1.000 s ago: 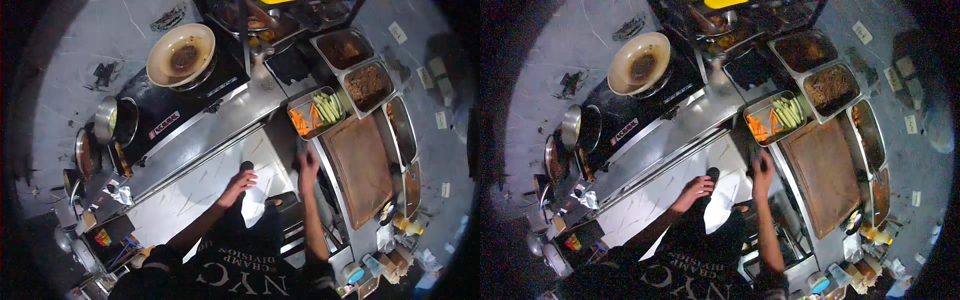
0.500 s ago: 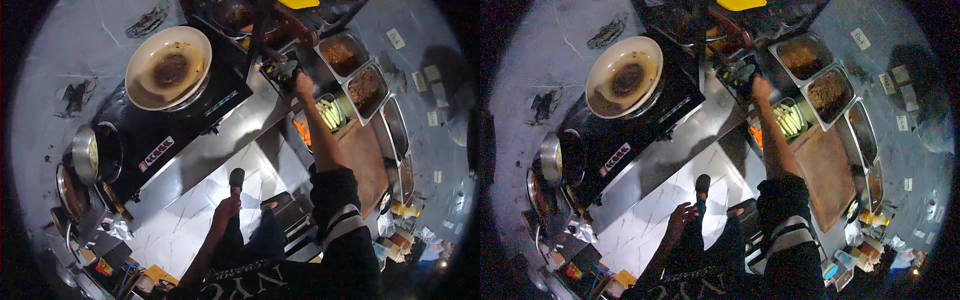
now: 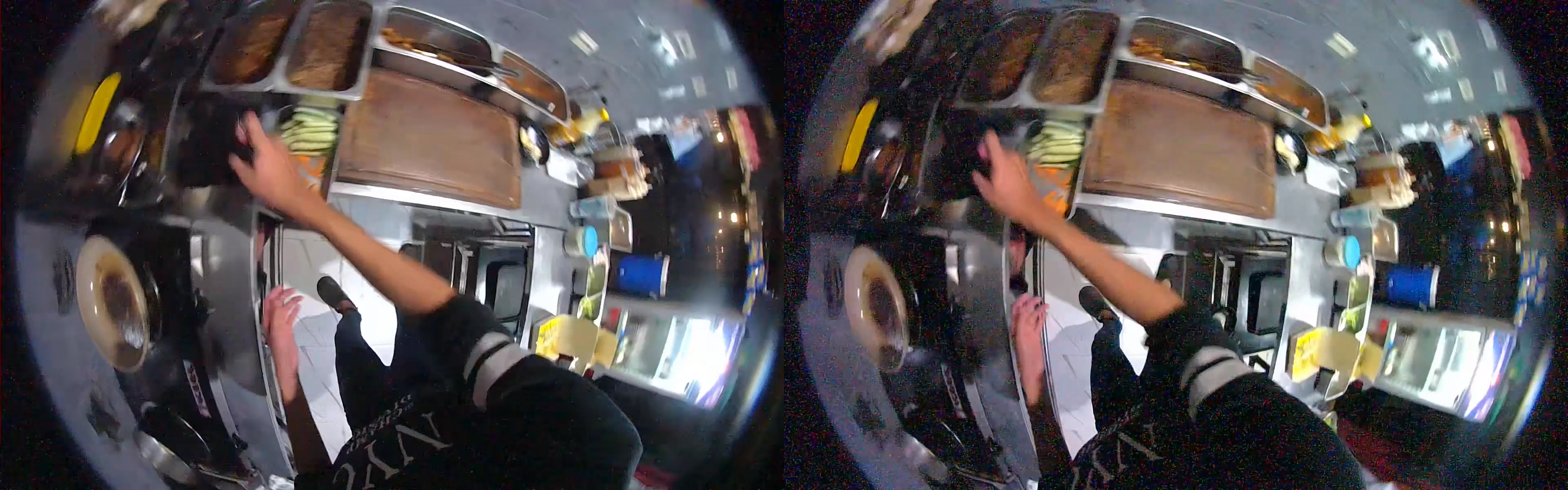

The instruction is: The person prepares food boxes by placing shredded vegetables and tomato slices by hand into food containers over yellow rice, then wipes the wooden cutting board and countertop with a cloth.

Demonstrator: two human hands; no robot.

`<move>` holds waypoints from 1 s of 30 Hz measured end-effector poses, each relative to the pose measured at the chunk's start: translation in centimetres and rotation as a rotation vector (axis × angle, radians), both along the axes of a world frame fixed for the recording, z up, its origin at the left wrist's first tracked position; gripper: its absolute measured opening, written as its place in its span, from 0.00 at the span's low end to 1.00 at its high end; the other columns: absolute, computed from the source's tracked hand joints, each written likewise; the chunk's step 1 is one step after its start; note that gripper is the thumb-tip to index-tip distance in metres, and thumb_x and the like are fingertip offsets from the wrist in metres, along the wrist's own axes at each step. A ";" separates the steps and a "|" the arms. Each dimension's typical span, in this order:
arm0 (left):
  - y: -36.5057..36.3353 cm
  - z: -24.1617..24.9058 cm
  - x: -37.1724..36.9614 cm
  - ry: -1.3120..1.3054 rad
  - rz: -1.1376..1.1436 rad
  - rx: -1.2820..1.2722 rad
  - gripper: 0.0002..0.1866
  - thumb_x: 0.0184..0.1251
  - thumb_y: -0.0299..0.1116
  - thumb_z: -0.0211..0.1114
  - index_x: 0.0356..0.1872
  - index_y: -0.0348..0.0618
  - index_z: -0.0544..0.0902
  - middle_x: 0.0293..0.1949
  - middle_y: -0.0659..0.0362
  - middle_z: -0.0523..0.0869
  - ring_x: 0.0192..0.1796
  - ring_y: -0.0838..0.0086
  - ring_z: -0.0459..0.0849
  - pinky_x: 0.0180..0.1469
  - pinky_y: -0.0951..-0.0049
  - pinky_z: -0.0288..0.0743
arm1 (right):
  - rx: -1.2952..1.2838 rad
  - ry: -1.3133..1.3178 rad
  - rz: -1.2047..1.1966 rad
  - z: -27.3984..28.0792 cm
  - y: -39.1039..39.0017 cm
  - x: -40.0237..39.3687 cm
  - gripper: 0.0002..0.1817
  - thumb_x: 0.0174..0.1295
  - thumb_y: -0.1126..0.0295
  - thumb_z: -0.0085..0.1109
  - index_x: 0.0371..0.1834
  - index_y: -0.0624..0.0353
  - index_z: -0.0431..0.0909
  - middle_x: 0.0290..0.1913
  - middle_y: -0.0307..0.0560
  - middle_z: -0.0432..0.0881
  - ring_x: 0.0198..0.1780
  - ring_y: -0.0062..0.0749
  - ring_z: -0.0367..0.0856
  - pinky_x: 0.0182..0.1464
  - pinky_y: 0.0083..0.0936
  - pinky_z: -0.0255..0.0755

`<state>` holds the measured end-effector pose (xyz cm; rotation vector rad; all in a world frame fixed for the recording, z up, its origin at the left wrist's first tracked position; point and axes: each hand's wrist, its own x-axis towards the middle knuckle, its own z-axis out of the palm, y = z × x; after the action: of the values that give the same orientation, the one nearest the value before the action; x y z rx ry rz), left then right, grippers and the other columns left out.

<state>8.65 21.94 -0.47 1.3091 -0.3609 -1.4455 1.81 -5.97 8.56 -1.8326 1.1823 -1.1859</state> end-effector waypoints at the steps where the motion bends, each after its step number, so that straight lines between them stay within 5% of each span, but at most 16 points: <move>1: -1.4 0.6 0.3 0.004 0.020 0.063 0.24 0.76 0.44 0.52 0.66 0.41 0.68 0.56 0.50 0.80 0.57 0.63 0.80 0.65 0.62 0.67 | -0.047 -0.205 0.002 -1.7 2.6 -3.0 0.28 0.58 0.72 0.65 0.60 0.62 0.65 0.47 0.58 0.81 0.49 0.54 0.80 0.53 0.37 0.73; 3: -3.0 0.5 0.0 -0.014 -0.045 0.062 0.26 0.75 0.46 0.53 0.65 0.39 0.68 0.55 0.51 0.80 0.57 0.65 0.80 0.64 0.64 0.67 | 0.321 -0.291 -0.057 -4.5 9.4 -11.8 0.17 0.63 0.73 0.59 0.54 0.60 0.70 0.43 0.44 0.79 0.46 0.26 0.75 0.49 0.27 0.71; 4: -3.5 0.4 -0.8 -0.020 -0.070 0.065 0.27 0.75 0.47 0.53 0.65 0.38 0.68 0.55 0.52 0.80 0.56 0.66 0.80 0.63 0.66 0.67 | 0.475 -0.331 -0.207 -7.0 12.2 -16.6 0.14 0.63 0.75 0.58 0.51 0.58 0.71 0.43 0.41 0.75 0.45 0.24 0.74 0.49 0.24 0.71; 5: -4.2 0.4 -1.7 -0.027 -0.113 0.071 0.25 0.76 0.46 0.53 0.65 0.39 0.69 0.54 0.52 0.80 0.56 0.66 0.81 0.63 0.66 0.68 | 0.629 -0.326 -0.331 -4.9 14.3 -22.0 0.23 0.57 0.79 0.61 0.58 0.61 0.70 0.49 0.48 0.77 0.52 0.36 0.75 0.60 0.32 0.67; 6: -4.9 -0.1 -2.9 -0.035 -0.184 0.095 0.25 0.76 0.46 0.53 0.65 0.40 0.69 0.54 0.53 0.80 0.55 0.67 0.81 0.63 0.67 0.68 | 0.339 0.047 -0.437 -2.5 15.4 -27.2 0.22 0.53 0.81 0.61 0.53 0.59 0.70 0.46 0.48 0.75 0.51 0.34 0.73 0.58 0.32 0.68; 8: -6.4 -1.2 -5.5 -0.056 -0.302 0.150 0.24 0.76 0.45 0.52 0.65 0.41 0.69 0.54 0.53 0.81 0.54 0.67 0.81 0.63 0.67 0.69 | 0.289 0.042 -0.557 1.6 16.2 -35.4 0.17 0.51 0.81 0.59 0.45 0.59 0.69 0.48 0.52 0.75 0.54 0.41 0.72 0.63 0.35 0.63; 10: -8.3 0.0 -9.6 -0.063 -0.384 0.103 0.22 0.77 0.44 0.52 0.62 0.41 0.71 0.54 0.53 0.81 0.53 0.70 0.83 0.61 0.68 0.71 | 0.141 0.200 -0.521 2.8 15.5 -42.9 0.17 0.51 0.77 0.62 0.46 0.60 0.72 0.62 0.59 0.72 0.66 0.53 0.68 0.70 0.40 0.57; 12: -9.8 -1.1 -13.4 -0.032 -0.451 0.078 0.21 0.77 0.44 0.52 0.62 0.41 0.72 0.52 0.54 0.83 0.53 0.70 0.83 0.60 0.69 0.70 | 0.031 0.497 -0.246 5.0 12.1 -45.0 0.23 0.51 0.73 0.64 0.53 0.60 0.75 0.76 0.61 0.57 0.77 0.61 0.51 0.75 0.45 0.49; 13: -10.6 -0.9 -15.3 -0.005 -0.472 0.080 0.21 0.77 0.44 0.52 0.61 0.41 0.72 0.52 0.55 0.83 0.53 0.70 0.83 0.60 0.70 0.70 | 0.197 0.562 -0.083 3.1 10.5 -46.9 0.28 0.55 0.67 0.66 0.62 0.57 0.75 0.80 0.58 0.47 0.80 0.61 0.40 0.76 0.49 0.45; 16: -12.2 -0.2 -20.1 0.005 -0.530 0.064 0.20 0.77 0.43 0.52 0.60 0.41 0.73 0.52 0.56 0.83 0.52 0.71 0.83 0.59 0.71 0.70 | 0.061 0.486 -0.374 -4.6 5.0 -49.1 0.37 0.59 0.59 0.68 0.71 0.54 0.65 0.78 0.61 0.51 0.78 0.64 0.46 0.76 0.49 0.45; 20: -11.8 -0.7 -24.1 0.005 -0.451 0.127 0.20 0.77 0.45 0.52 0.60 0.42 0.73 0.52 0.55 0.83 0.52 0.71 0.83 0.59 0.69 0.70 | 0.061 1.021 -0.442 -11.9 0.6 -46.2 0.41 0.65 0.50 0.56 0.75 0.64 0.56 0.76 0.67 0.53 0.77 0.65 0.47 0.75 0.53 0.43; 25: -11.1 -1.7 -27.3 0.057 -0.313 0.190 0.20 0.78 0.44 0.51 0.60 0.41 0.73 0.53 0.52 0.82 0.52 0.66 0.84 0.59 0.68 0.72 | -0.135 1.020 -0.439 -13.1 -10.4 -42.8 0.33 0.69 0.51 0.49 0.73 0.57 0.62 0.77 0.53 0.57 0.75 0.58 0.54 0.73 0.52 0.48; 30: -11.2 -1.2 -27.9 0.038 -0.263 0.170 0.20 0.78 0.44 0.50 0.61 0.41 0.72 0.54 0.52 0.82 0.52 0.66 0.84 0.60 0.68 0.72 | -0.133 0.930 -0.355 -10.7 -5.9 -41.0 0.29 0.68 0.53 0.55 0.69 0.54 0.69 0.71 0.50 0.69 0.73 0.57 0.60 0.72 0.53 0.51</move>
<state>-19.29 10.75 -1.64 1.4066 -0.4028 -1.7507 -39.15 -11.89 -2.12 -2.4413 2.0271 -0.5431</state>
